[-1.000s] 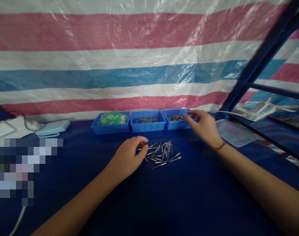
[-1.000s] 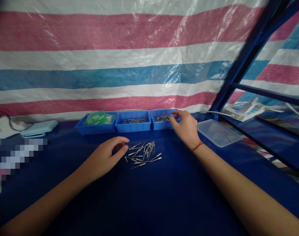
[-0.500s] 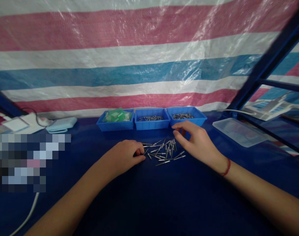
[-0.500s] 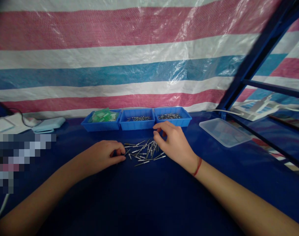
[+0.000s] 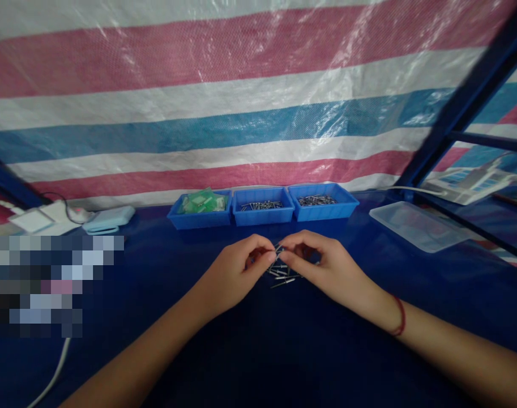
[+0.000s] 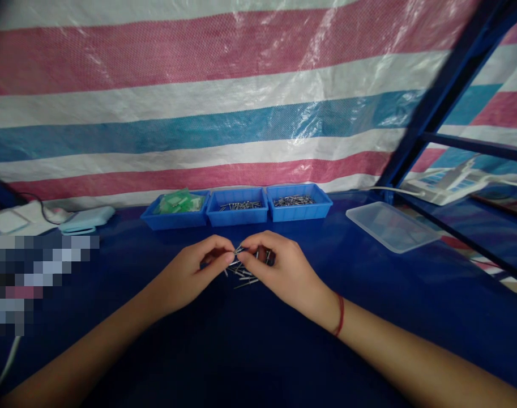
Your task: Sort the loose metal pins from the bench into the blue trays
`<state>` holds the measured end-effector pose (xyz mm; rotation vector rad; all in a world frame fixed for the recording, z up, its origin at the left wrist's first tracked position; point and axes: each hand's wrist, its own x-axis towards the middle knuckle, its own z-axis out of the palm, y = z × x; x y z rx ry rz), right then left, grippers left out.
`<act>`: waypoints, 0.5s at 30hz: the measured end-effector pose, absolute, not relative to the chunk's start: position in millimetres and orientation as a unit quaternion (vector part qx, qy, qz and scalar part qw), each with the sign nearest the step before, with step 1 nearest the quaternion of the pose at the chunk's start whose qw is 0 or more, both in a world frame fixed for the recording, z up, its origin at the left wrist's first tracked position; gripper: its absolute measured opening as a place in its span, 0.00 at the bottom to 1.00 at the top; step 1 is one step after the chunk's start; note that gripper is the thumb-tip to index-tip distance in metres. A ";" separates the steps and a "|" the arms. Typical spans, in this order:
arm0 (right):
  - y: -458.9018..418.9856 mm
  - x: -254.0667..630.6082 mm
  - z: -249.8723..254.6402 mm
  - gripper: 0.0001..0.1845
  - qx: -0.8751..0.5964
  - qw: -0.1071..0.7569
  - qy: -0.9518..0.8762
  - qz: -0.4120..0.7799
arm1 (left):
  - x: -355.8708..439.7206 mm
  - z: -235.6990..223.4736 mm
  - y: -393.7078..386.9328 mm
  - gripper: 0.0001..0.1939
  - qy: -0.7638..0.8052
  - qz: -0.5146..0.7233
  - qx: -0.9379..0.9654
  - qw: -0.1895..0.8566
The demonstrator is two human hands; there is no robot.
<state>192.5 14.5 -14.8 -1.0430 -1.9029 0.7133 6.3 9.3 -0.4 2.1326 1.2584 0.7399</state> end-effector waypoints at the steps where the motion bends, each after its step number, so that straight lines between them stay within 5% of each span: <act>1: 12.8 191.3 -14.2 0.08 -0.411 0.424 -0.746 0.306 | 9.1 -2.0 7.9 0.08 0.462 0.291 0.785 0.292; 15: 9.4 190.3 -11.9 0.07 -0.385 0.461 -0.703 0.382 | 17.9 -9.1 2.4 0.08 0.450 0.341 0.764 0.312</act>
